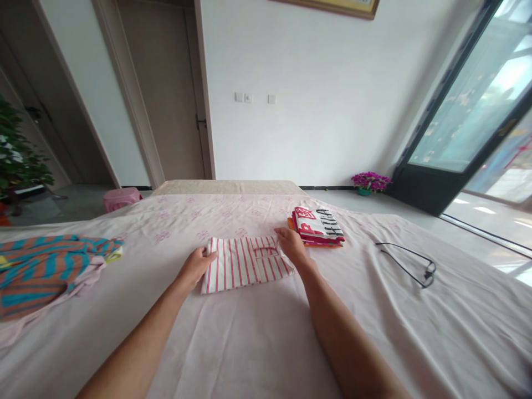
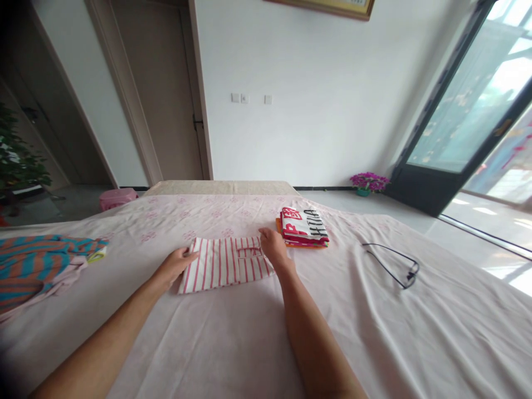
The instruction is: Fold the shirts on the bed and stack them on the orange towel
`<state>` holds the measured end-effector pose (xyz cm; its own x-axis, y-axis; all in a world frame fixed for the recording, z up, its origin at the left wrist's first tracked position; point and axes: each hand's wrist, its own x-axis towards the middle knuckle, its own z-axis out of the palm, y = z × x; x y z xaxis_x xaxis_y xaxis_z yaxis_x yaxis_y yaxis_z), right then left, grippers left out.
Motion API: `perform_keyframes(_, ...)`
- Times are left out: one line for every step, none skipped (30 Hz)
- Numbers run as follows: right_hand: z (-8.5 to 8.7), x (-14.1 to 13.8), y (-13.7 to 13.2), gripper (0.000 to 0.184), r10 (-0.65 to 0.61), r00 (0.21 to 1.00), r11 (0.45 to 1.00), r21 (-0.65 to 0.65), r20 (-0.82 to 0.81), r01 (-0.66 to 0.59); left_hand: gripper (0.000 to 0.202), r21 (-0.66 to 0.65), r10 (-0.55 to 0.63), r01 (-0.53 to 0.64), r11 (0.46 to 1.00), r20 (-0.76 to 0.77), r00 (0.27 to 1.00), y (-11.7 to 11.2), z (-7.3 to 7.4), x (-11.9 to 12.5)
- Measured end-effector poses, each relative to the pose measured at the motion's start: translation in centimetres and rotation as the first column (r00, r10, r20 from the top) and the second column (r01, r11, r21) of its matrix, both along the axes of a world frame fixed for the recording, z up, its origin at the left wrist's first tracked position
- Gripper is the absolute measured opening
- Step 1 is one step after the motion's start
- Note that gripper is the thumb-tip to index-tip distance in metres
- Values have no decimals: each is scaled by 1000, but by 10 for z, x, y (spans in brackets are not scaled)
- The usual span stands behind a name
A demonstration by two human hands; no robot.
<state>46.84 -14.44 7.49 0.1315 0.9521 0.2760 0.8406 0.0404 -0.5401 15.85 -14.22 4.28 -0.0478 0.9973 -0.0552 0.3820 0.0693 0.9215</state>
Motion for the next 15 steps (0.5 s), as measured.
perform_keyframes(1, -3, 0, 40, 7, 1000, 1000, 13, 3, -7, 38, -19, -21, 21, 1000, 32, 999, -2, 0, 3)
perform_keyframes(1, -6, -1, 40, 13, 1000, 1000, 19, 8, -13, 35, -36, -37, 39, 999, 63, 997, -4, 1, 5)
perform_keyframes(2, -9, -1, 40, 17, 1000, 1000, 20, 16, -17, 32, -50, -51, 55, 997, 92, 994, -5, 1, 8)
perform_keyframes(2, -14, -2, 40, 19, 999, 1000, 20, 25, -19, 30, -61, -59, 67, 996, 122, 991, -7, 2, 9)
perform_keyframes(3, -20, -4, 40, 23, 999, 999, 24, 34, -23, 27, -68, -62, 73, 995, 150, 987, -8, 2, 9)
perform_keyframes(3, -26, -7, 40, 31, 999, 999, 36, 40, -32, 25, -72, -59, 73, 995, 177, 982, -9, 3, 8)
perform_keyframes(3, -34, -10, 40, 48, 998, 997, 53, 46, -50, 23, -75, -52, 69, 995, 201, 978, -10, 4, 5)
perform_keyframes(4, -43, -14, 40, 79, 995, 994, 74, 55, -83, 22, -75, -45, 63, 995, 221, 974, -12, 4, 0)
perform_keyframes(4, -53, -19, 40, 127, 989, 986, 96, 70, -133, 21, -75, -37, 56, 996, 238, 971, -13, 5, -6)
perform_keyframes(3, -63, -24, 41, 188, 978, 973, 119, 94, -198, 20, -79, -28, 50, 996, 252, 967, -15, 6, -12)
perform_keyframes(2, -74, -29, 42, 257, 957, 952, 134, 132, -274, 21, -87, -19, 44, 995, 266, 964, -17, 6, -20)
perform_keyframes(1, -84, -33, 44, 327, 927, 925, 137, 182, -353, 23, -99, -11, 40, 994, 281, 960, -19, 7, -28)
perform_keyframes(-2, -94, -38, 46, 393, 888, 896, 120, 240, -428, 25, -111, -2, 37, 993, 295, 956, -21, 7, -35)
perform_keyframes(-5, -103, -42, 48, 449, 843, 866, 86, 297, -492, 27, -123, 5, 35, 992, 309, 951, -23, 7, -42)
perform_keyframes(-9, -111, -45, 50, 491, 801, 844, 41, 343, -535, 29, -136, 9, 37, 990, 322, 947, -25, 8, -48)
